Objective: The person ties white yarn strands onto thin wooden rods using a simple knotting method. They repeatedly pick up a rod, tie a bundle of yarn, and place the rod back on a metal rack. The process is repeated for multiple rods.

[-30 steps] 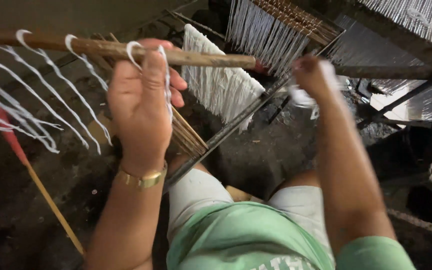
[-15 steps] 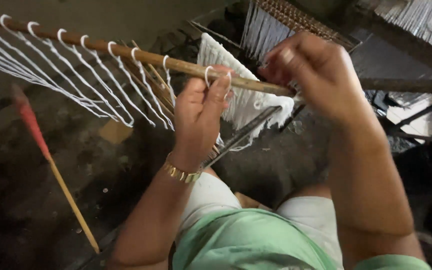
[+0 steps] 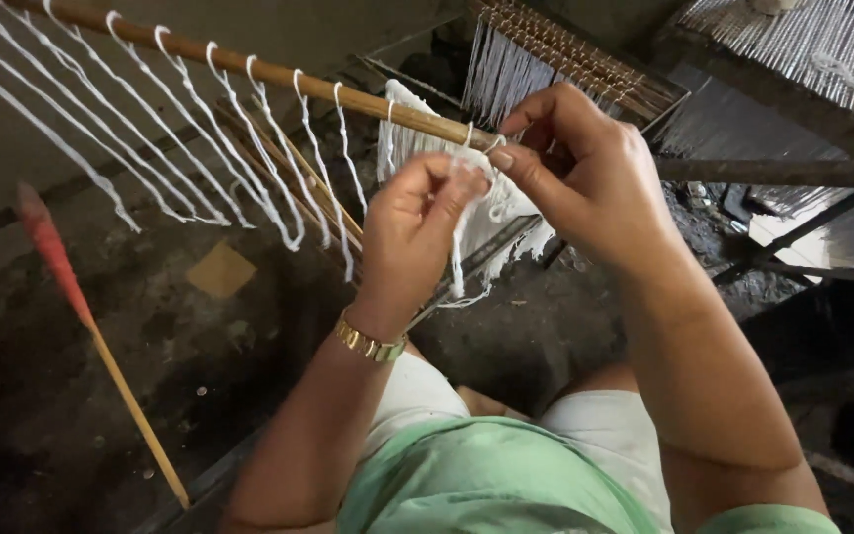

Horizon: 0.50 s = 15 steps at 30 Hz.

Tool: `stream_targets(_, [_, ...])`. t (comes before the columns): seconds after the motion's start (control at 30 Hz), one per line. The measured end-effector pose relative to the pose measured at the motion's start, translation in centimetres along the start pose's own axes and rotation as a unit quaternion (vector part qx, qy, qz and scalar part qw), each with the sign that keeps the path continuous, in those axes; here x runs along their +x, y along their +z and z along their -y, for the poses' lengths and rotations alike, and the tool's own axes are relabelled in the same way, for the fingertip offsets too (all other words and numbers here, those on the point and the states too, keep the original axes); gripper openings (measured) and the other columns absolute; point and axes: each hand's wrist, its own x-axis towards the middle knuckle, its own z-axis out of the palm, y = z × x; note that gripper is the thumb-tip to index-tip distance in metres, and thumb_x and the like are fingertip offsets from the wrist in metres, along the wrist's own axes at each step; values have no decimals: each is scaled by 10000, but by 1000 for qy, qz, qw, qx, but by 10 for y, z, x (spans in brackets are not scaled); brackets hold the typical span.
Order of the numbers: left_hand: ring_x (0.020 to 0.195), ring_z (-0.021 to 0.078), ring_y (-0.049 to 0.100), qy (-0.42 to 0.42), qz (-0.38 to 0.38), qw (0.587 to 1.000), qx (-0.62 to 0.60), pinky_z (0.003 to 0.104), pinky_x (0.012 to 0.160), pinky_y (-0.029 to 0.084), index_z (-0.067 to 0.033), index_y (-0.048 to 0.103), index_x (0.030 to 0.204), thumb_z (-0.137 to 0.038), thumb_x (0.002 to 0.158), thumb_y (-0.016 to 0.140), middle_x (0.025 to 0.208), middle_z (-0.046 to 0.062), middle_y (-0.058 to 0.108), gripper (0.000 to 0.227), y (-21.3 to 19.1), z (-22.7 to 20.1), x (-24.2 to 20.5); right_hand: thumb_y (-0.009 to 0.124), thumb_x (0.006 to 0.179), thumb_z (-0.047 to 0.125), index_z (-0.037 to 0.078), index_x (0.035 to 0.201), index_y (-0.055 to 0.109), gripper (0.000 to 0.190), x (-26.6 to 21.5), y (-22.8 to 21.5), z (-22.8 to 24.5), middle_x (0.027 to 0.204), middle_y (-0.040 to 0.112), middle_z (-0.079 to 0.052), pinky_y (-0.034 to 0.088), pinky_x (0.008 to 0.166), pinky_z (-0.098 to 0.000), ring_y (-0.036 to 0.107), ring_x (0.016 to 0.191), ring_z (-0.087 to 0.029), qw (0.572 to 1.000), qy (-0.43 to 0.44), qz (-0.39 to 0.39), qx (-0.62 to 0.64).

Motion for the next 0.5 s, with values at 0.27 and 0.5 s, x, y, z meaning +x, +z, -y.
stream_targets(0.27, [947, 175, 711, -33, -20, 946, -321, 326, 849, 596, -47, 665, 1124, -134, 1044, 600, 1039, 97, 752, 136, 12, 37, 0, 411, 885, 60, 86, 1244, 622, 417, -3, -10, 2, 944, 683, -18, 504, 753, -300, 659, 843, -134, 996, -12, 48, 68])
stream_targets(0.5, [1003, 220, 602, -176, 51, 846, -501, 347, 758, 466, -128, 578, 913, -283, 974, 586, 1043, 103, 621, 167, 24, 24, 3, 486, 942, 28, 91, 1329, 608, 410, -6, -22, -3, 753, 593, 5, 384, 594, -311, 461, 590, -132, 994, -57, 89, 3])
